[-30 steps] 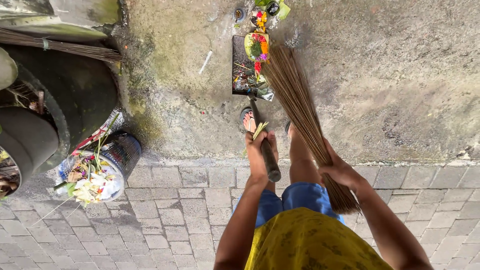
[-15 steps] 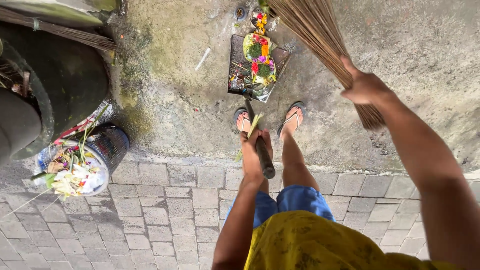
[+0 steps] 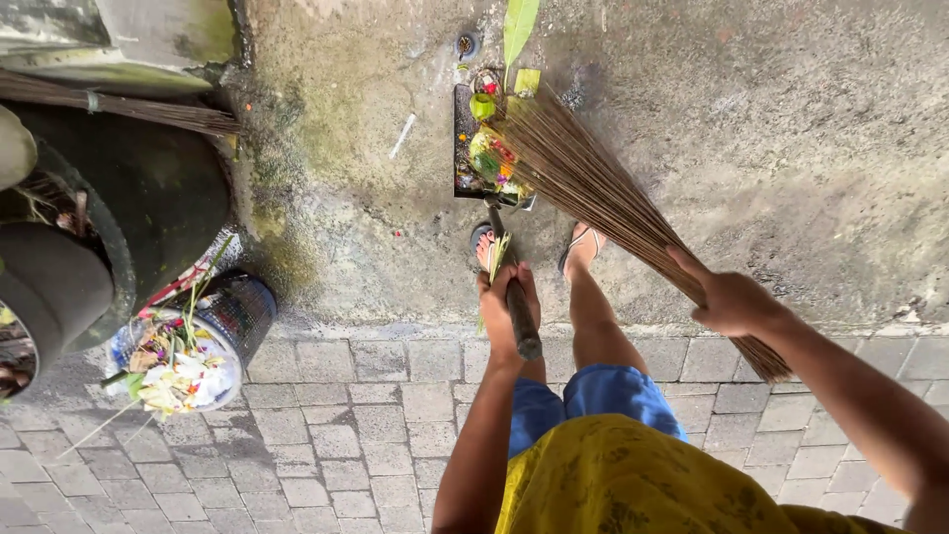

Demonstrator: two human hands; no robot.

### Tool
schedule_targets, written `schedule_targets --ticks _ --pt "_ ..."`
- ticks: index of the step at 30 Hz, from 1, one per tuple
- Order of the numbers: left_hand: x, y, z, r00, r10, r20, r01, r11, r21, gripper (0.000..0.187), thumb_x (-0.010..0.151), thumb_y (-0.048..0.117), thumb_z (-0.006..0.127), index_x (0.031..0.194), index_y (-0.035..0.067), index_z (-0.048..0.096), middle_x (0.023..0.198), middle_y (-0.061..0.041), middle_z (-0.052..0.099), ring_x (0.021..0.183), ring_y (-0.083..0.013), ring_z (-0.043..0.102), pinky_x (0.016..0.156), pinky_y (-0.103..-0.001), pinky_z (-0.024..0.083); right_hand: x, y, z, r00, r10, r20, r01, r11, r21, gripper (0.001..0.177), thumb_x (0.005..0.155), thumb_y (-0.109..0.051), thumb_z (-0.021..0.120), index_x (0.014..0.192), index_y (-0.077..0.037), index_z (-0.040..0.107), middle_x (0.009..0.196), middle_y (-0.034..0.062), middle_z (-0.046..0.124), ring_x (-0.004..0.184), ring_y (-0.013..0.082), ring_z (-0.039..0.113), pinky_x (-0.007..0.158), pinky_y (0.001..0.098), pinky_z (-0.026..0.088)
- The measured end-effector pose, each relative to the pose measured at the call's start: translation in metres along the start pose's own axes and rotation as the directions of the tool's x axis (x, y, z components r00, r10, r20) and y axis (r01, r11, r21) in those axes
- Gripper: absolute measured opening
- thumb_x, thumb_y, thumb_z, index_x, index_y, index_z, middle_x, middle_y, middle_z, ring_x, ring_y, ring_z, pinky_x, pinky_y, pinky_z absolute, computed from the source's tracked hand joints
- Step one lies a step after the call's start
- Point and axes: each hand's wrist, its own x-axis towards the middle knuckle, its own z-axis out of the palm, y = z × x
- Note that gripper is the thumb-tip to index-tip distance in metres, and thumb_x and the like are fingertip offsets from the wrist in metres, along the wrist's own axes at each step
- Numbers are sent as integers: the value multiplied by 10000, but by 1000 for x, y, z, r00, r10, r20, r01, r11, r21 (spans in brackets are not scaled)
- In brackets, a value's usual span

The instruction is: Sweeping leaves and debris into a dustpan and emptying it into a trash bin in an outdoor area.

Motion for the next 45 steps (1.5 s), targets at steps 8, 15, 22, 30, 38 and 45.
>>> schedule_targets --ticks 8,15,22,30,38,45 --pt "-4 -21 -6 984 -6 177 -3 999 49 321 992 406 623 809 142 605 899 -153 495 752 -266 584 588 -408 590 -27 -46 -87 976 211 -47 -204 972 121 1019 1003 -78 591 1666 -465 -80 832 174 637 591 193 555 482 253 503" --pt "0 -11 -48 973 171 155 -167 985 -40 388 1060 202 541 687 143 452 588 13 455 578 -183 479 1215 -458 219 124 -59 -42 990 95 -105 -119 962 -245 1132 889 55 585 1643 -474 -73 1425 237 557 623 183 637 638 273 576" --pt "15 -46 -81 988 68 138 -73 997 34 293 1005 281 628 757 137 684 767 -118 518 780 -212 555 823 -375 489 2 -21 -7 983 179 -46 -183 977 -109 1034 877 8 505 1609 -574 63 623 61 562 556 165 604 509 279 534" --pt "15 -26 -111 989 91 113 -104 988 115 351 1008 227 619 697 64 617 725 -34 365 719 -146 426 616 -309 482 32 -46 -88 969 192 -154 -138 942 307 1056 930 104 552 1684 -300 -66 730 257 584 530 332 579 405 386 509" --pt "57 -37 -90 984 166 61 -165 986 -21 304 981 86 697 719 66 544 778 -33 450 698 -142 503 835 -277 468 177 -3 6 977 -24 -214 -44 951 -305 856 896 -149 645 1602 -419 243 1065 152 746 958 307 787 744 444 639" --pt "60 -9 -89 964 236 121 -242 970 32 291 986 107 697 726 67 571 747 -34 425 663 -185 586 794 -281 494 64 13 14 988 2 -155 -49 952 -303 797 998 -141 489 1600 -515 125 1133 141 707 1025 296 789 812 414 663"
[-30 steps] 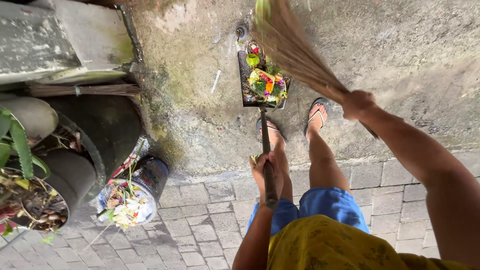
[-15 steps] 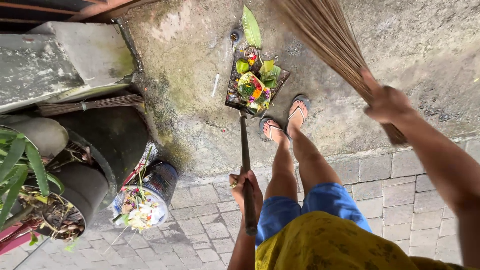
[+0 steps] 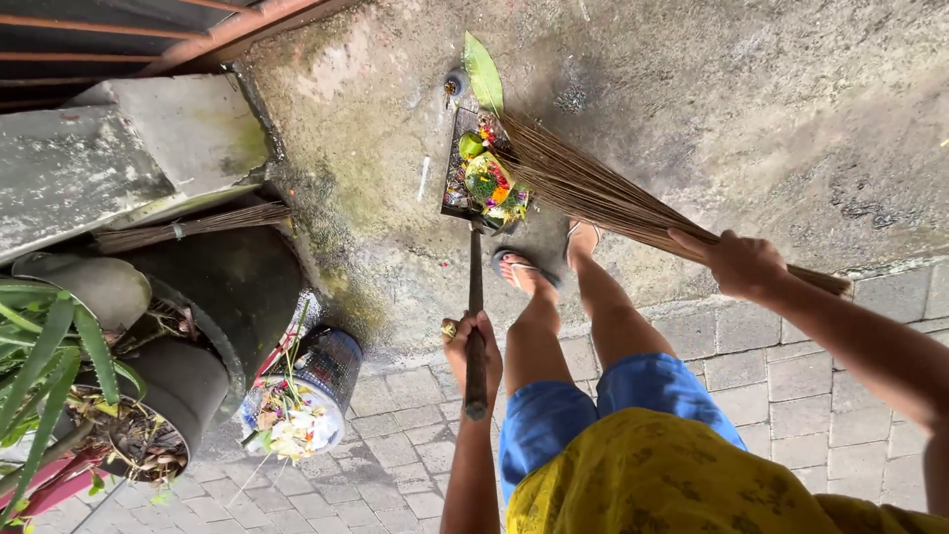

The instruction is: Sweeping leaves and debris into a dustpan and emptying it into a trash bin in an outdoor area.

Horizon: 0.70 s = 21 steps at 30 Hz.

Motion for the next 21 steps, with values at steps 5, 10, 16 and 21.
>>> schedule_targets --ticks 5,10,16,21 --pt "-9 -27 -28 1000 -12 -12 11 999 -38 298 977 113 706 728 77 547 765 -40 472 693 -154 565 803 -281 483 -90 -23 -38 993 96 63 -105 980 170 659 1032 -93 428 1595 -383 248 1119 170 712 871 239 811 704 333 675" --pt "-4 -56 -82 998 47 33 -45 997 -58 283 958 59 717 731 44 550 789 -75 507 683 -177 612 785 -242 478 -27 20 115 942 334 -35 -315 915 252 571 894 -464 626 1383 -171 584 919 166 800 844 344 835 713 498 651" --pt "12 -34 -71 986 60 156 -37 988 -148 161 891 -31 744 805 -7 610 769 -141 526 737 -122 582 771 -305 489 80 -100 107 937 337 87 -255 494 831 1040 693 -340 782 1624 -282 322 1239 343 649 1128 510 641 918 592 522" --pt "0 -21 -43 955 160 250 -166 986 2 146 915 131 796 824 73 697 862 -92 594 680 -334 720 621 -358 570 85 -276 154 986 -19 164 -149 326 934 1250 624 -238 858 1649 -300 146 1412 274 561 1031 422 706 881 505 588"
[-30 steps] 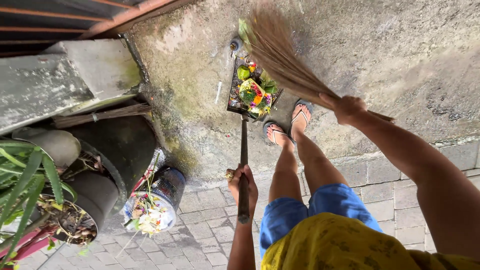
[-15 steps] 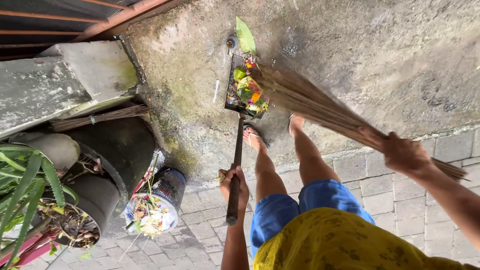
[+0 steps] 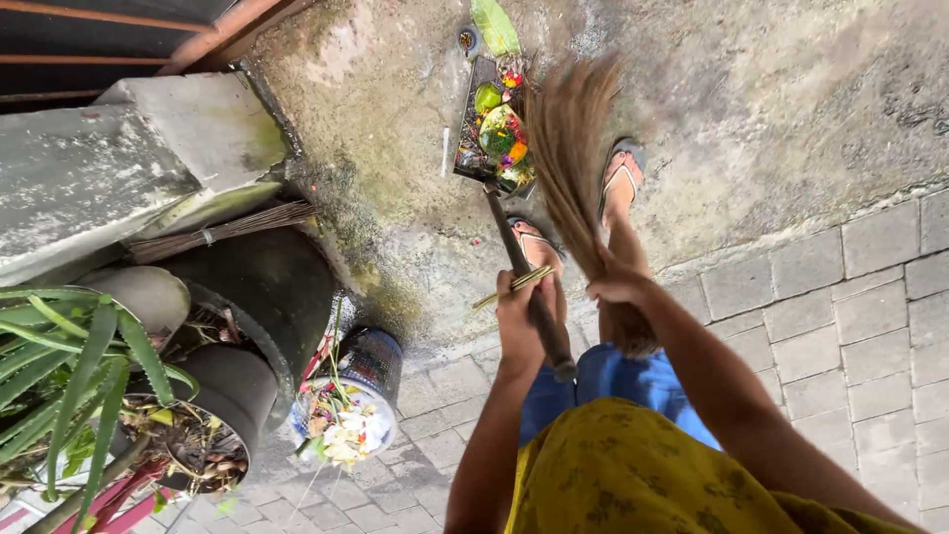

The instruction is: Sweeping leaves and debris into a dustpan and emptying it into a trash bin in an outdoor area.

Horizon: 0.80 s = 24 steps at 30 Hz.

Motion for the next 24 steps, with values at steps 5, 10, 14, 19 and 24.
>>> schedule_targets --ticks 5,10,14,19,24 --pt "7 -4 4 997 55 -62 -49 995 92 124 893 232 799 840 148 724 857 -37 584 669 -329 726 572 -349 576 -153 -44 -16 1000 27 8 -27 997 77 1084 754 -190 748 1656 -239 149 1374 277 575 1265 454 586 1069 520 455" --pt "-5 -46 -20 987 112 -115 -115 993 -28 102 900 105 774 841 120 692 849 -70 548 681 -290 707 653 -291 557 -226 -18 -54 996 92 15 -90 991 -94 1104 761 -216 739 1649 -397 107 1258 287 686 1258 463 606 1067 536 491" --pt "-18 -27 -70 990 -120 -75 121 993 0 350 1012 242 596 722 52 637 803 -111 474 675 -228 574 657 -368 483 -225 -20 -102 970 233 -76 -235 972 -23 1166 852 -34 684 1659 -499 -18 1114 223 709 888 322 680 832 399 522" --pt "-25 -39 -93 978 -116 -175 145 976 161 418 1005 360 559 842 26 750 718 -75 486 572 -188 537 512 -349 456 -162 -109 -160 934 192 -302 -211 977 -29 1107 884 -50 616 1643 -495 -55 1390 349 514 1064 468 630 899 489 495" --pt "-6 -61 -71 982 -65 -176 75 996 47 347 1002 290 595 711 101 610 727 -150 680 849 -221 537 787 -368 509 1 -112 -143 966 37 -254 -210 687 -696 514 931 -139 699 1386 11 511 1090 183 687 990 300 706 825 375 628"
